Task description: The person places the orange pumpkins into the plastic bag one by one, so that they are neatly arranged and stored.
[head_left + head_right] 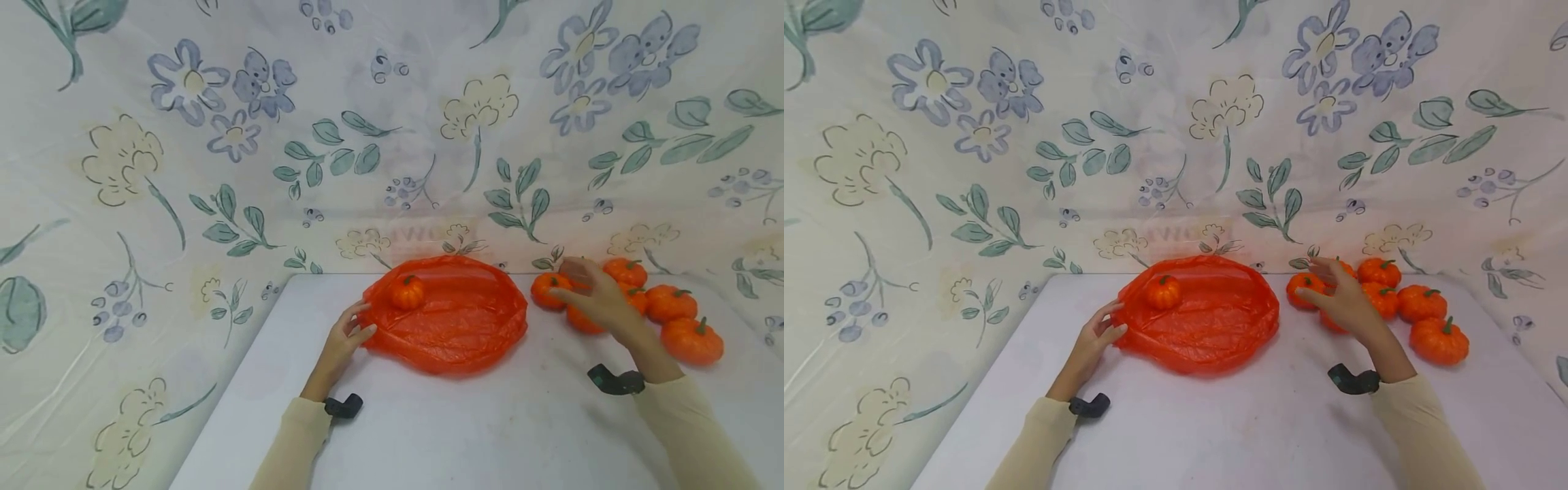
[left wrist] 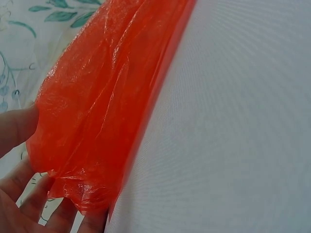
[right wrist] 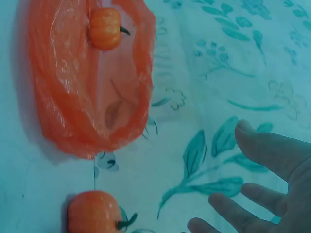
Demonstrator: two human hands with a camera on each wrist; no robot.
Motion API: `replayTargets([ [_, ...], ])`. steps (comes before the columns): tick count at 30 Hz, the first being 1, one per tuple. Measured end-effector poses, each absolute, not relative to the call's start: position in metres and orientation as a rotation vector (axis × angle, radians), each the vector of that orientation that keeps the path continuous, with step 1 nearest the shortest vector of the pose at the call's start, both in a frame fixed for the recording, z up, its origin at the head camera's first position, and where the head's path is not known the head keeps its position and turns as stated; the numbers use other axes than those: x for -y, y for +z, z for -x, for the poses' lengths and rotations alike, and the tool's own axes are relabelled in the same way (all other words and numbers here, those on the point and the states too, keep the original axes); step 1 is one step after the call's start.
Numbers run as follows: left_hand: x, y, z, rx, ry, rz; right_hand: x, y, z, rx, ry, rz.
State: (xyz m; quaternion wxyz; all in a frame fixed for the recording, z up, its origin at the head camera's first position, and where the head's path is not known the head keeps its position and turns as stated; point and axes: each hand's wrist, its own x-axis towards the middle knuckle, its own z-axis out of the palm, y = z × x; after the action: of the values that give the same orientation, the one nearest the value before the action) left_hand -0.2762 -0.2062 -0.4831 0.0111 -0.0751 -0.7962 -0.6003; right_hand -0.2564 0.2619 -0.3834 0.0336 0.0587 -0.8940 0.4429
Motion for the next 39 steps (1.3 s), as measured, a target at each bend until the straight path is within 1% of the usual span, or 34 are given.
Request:
replayTargets([
  [8,0.207,-0.487,0.277,2.462,-1.942,0.236,-0.301,-0.398,0.240,2.723,1.338,-0.067],
  [12,0.208,-0.486,0.277,2.467,-1.914,0.244,-0.310,-0.406,0.240,2.752,1.287,-0.015],
  [17,0.213,-0.482,0.277,2.463,-1.891,0.246,-0.317,-0.415,0.251,2.884,1.246,0.056],
  [21,0.214,-0.479,0.275,2.452,-1.903,0.246,-0.318,-0.423,0.258,2.959,1.225,0.050],
  [30,0.213,-0.480,0.274,2.465,-1.918,0.245,-0.317,-0.437,0.259,2.993,1.133,0.157],
  [39,0.210,-0.486,0.276,2.474,-1.898,0.261,-0.321,-0.452,0.260,3.004,1.066,0.096],
])
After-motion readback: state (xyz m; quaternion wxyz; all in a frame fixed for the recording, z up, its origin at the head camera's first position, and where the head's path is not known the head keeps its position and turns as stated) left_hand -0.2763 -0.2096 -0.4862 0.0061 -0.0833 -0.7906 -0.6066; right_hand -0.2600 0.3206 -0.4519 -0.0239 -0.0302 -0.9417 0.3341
